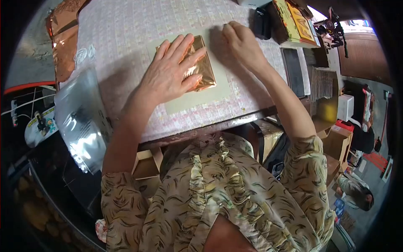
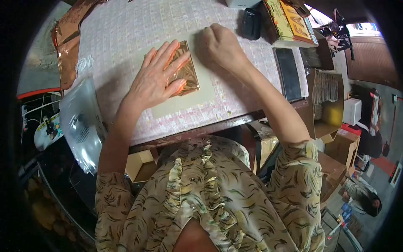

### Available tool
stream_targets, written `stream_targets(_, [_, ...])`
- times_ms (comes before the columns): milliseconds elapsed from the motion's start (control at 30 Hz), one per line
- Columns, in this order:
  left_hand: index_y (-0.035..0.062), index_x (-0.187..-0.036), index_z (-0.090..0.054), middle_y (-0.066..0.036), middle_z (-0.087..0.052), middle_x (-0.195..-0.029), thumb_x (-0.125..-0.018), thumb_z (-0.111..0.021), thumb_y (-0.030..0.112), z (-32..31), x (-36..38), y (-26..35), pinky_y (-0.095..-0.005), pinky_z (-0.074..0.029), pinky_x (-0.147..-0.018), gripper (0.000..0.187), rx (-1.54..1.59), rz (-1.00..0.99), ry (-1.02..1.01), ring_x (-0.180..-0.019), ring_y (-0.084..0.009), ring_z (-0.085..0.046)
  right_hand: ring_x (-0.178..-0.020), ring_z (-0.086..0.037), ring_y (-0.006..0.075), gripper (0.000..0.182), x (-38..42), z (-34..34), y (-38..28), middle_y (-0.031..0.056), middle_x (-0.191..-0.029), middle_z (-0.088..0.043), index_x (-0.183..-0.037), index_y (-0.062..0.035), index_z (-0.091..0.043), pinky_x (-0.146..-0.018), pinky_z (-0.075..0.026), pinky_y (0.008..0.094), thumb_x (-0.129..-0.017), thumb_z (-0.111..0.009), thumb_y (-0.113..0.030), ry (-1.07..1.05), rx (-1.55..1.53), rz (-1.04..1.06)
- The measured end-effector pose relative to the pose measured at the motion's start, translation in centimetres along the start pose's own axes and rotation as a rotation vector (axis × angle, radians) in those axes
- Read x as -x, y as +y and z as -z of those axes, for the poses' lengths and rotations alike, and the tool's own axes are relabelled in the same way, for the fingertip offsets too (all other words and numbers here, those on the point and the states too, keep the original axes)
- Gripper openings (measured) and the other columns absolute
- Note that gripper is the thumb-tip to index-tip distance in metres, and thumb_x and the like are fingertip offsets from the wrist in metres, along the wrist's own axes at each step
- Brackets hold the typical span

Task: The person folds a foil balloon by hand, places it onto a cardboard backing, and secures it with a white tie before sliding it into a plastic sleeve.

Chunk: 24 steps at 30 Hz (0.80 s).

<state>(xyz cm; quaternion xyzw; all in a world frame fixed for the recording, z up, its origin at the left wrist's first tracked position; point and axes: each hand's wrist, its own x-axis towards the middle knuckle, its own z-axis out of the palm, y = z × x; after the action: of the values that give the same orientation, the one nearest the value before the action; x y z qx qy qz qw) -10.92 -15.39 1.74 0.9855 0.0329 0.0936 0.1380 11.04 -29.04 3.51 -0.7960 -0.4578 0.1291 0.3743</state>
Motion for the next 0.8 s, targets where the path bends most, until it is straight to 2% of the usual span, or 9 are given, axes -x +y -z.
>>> stream_targets(67, [0.0245, -0.160, -0.043, -0.018, -0.031, -0.168, -0.101, -0.059, 0.046, -0.3, 0.2, -0.1, -0.0534, -0.020, -0.127, 0.064, -0.045, -0.025, 0.033, -0.155, -0.0347, -0.029, -0.079, -0.061, 0.0116, 0.032, 4.3, 2.1, -2.8, 0.0054, -0.085, -0.068, -0.100, -0.0028, -0.069, -0.075, -0.049, 0.0307, -0.109, -0.058, -0.031, -0.096, -0.833, -0.332])
stream_targets(100, [0.0246, -0.160, -0.043, -0.018, -0.032, -0.168, -0.103, -0.057, 0.047, -0.5, 0.2, -0.3, -0.0540, -0.020, -0.127, 0.063, -0.036, -0.034, 0.049, -0.156, -0.0351, -0.029, -0.076, -0.056, 0.0062, 0.031, 5.7, 1.8, -3.1, -0.0026, -0.078, -0.063, -0.104, -0.0046, -0.073, -0.072, -0.044, 0.0242, -0.109, -0.057, -0.031, -0.043, -0.796, -0.281])
stream_targets(233, [0.0268, -0.163, -0.037, -0.015, -0.029, -0.170, -0.105, -0.055, 0.046, -0.9, 0.4, -0.5, -0.0546, -0.020, -0.128, 0.064, -0.059, -0.044, 0.053, -0.156, -0.0361, -0.029, -0.064, -0.049, 0.0028, 0.037, 10.8, 3.2, -5.3, -0.0076, -0.070, -0.055, -0.110, -0.0023, -0.078, -0.059, -0.037, 0.0220, -0.108, -0.060, -0.034, -0.032, -0.644, -0.366])
stream_targets(333, [0.0262, -0.160, -0.043, -0.017, -0.031, -0.168, -0.106, -0.050, 0.050, -1.2, 0.4, -0.7, -0.0544, -0.019, -0.128, 0.060, -0.061, -0.041, 0.062, -0.155, -0.0362, -0.029, -0.067, -0.056, 0.0016, 0.027, 14.4, 2.3, -6.3, -0.0020, -0.084, -0.071, -0.115, -0.0005, -0.077, -0.058, -0.044, 0.0205, -0.106, -0.065, -0.023, -0.010, -0.621, -0.347])
stream_targets(400, [0.0268, -0.160, -0.044, -0.018, -0.032, -0.168, -0.106, -0.050, 0.052, -1.4, 0.4, -0.8, -0.0548, -0.019, -0.128, 0.060, -0.076, -0.053, 0.085, -0.155, -0.0369, -0.031, -0.076, -0.063, 0.0035, 0.022, 16.3, 1.2, -5.4, 0.0016, -0.093, -0.076, -0.119, 0.0029, -0.075, -0.064, -0.052, 0.0237, -0.103, -0.069, -0.011, -0.006, -0.496, -0.214])
stream_targets(500, [0.0265, -0.159, -0.045, -0.019, -0.034, -0.167, -0.106, -0.050, 0.053, -1.5, 0.3, -0.8, -0.0553, -0.020, -0.128, 0.059, -0.068, -0.043, 0.090, -0.154, -0.0379, -0.032, -0.071, -0.068, 0.0118, 0.018, 17.1, 1.6, -5.3, 0.0077, -0.089, -0.076, -0.114, 0.0014, -0.075, -0.063, -0.053, 0.0294, -0.100, -0.071, -0.008, 0.012, -0.107, 0.024])
stream_targets(567, [0.0262, -0.158, -0.046, -0.019, -0.034, -0.166, -0.106, -0.050, 0.054, -1.5, 0.3, -0.7, -0.0555, -0.021, -0.127, 0.059, -0.068, -0.051, 0.088, -0.154, -0.0383, -0.032, -0.068, -0.071, 0.0260, 0.013, 17.4, 1.5, -5.2, 0.0158, -0.083, -0.072, -0.107, -0.0006, -0.072, -0.062, -0.054, 0.0360, -0.095, -0.073, -0.005, -0.003, 0.148, 0.162])
stream_targets(667, [0.0258, -0.158, -0.046, -0.020, -0.035, -0.165, -0.106, -0.051, 0.054, -1.3, 0.2, -0.7, -0.0560, -0.021, -0.127, 0.060, -0.073, -0.057, 0.091, -0.153, -0.0390, -0.033, -0.068, -0.068, 0.0354, 0.011, 17.4, 1.3, -5.5, 0.0190, -0.078, -0.068, -0.102, -0.0023, -0.069, -0.061, -0.053, 0.0404, -0.092, -0.074, -0.004, 0.022, 0.171, 0.174])
stream_targets(800, [0.0248, -0.157, -0.049, -0.021, -0.036, -0.164, -0.105, -0.053, 0.053, -1.3, 0.2, -0.6, -0.0560, -0.022, -0.126, 0.059, -0.073, -0.071, 0.115, -0.152, -0.0391, -0.034, -0.066, -0.068, 0.0335, 0.012, 17.4, 0.5, -5.4, 0.0166, -0.077, -0.068, -0.103, -0.0034, -0.069, -0.059, -0.053, 0.0414, -0.092, -0.075, -0.005, 0.019, 0.194, 0.196])
